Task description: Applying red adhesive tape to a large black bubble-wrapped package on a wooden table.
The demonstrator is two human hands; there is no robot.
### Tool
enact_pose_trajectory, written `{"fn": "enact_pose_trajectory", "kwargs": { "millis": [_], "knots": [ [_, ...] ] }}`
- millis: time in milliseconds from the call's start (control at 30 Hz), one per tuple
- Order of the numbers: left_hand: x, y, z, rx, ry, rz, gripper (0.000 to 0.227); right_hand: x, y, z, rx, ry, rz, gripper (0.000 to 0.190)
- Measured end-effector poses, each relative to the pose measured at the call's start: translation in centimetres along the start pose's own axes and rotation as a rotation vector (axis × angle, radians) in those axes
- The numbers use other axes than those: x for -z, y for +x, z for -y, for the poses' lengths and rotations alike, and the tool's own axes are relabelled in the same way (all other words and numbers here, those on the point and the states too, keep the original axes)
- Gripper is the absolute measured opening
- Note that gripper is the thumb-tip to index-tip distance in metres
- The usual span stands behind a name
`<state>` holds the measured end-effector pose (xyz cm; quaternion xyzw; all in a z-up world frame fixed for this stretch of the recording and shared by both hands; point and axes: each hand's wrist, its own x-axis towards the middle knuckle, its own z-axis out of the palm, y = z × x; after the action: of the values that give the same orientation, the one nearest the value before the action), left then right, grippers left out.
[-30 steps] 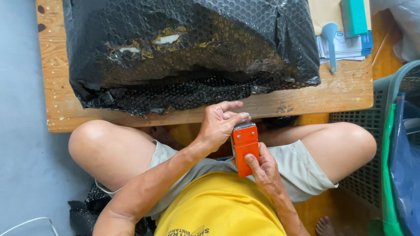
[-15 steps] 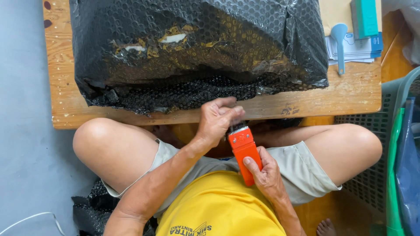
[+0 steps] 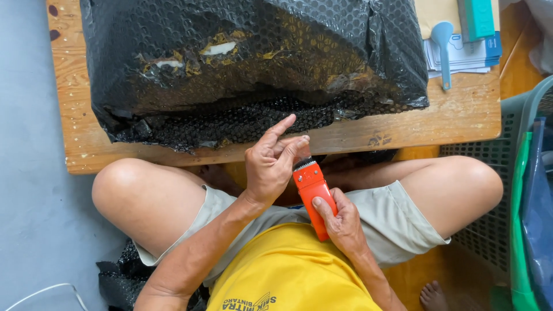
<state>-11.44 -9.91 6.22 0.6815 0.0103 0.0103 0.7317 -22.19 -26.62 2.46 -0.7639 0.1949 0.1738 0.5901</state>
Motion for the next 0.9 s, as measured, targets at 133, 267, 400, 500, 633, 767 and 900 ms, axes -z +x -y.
{"fn": "enact_pose_trajectory", "kwargs": {
  "millis": [133,267,400,500,633,767,900],
  "knots": [
    [-0.3,-0.7,0.3,-0.094,0.074,0.020,0.046,0.0,0.3,0.5,-0.022,0.017,0.015,0.019],
    [-1.5,-2.1,0.8,-0.641,0.342,0.149,0.034,0.6,1.5,0.5,0.067,-0.020,-0.005,0.021],
    [-2.8,-2.2,1.4,-1.008,0.364,0.239,0.030,1.7,1.7,2.4,0.236,-0.009,-0.042,0.022],
    [-5.7,-5.1,-6.8,-1.151,0.063,0.556,0.013,1.9,3.6,3.0,0.051,0.014,-0.171,0.025],
    [-4.7,-4.7,-6.1,-0.935,0.011,0.578,0.015,6.0,2.1,5.7,0.201,-0.015,-0.357,0.013],
    [-2.2,-1.7,-5.2,-0.389,-0.011,0.225,0.054,13.0,3.4,5.5,0.499,-0.602,-0.744,0.023],
    [-1.2,-1.1,-3.9,-0.218,-0.195,0.205,0.060,22.4,9.9,0.3,0.694,-1.216,-0.616,0.034]
  ]
}}
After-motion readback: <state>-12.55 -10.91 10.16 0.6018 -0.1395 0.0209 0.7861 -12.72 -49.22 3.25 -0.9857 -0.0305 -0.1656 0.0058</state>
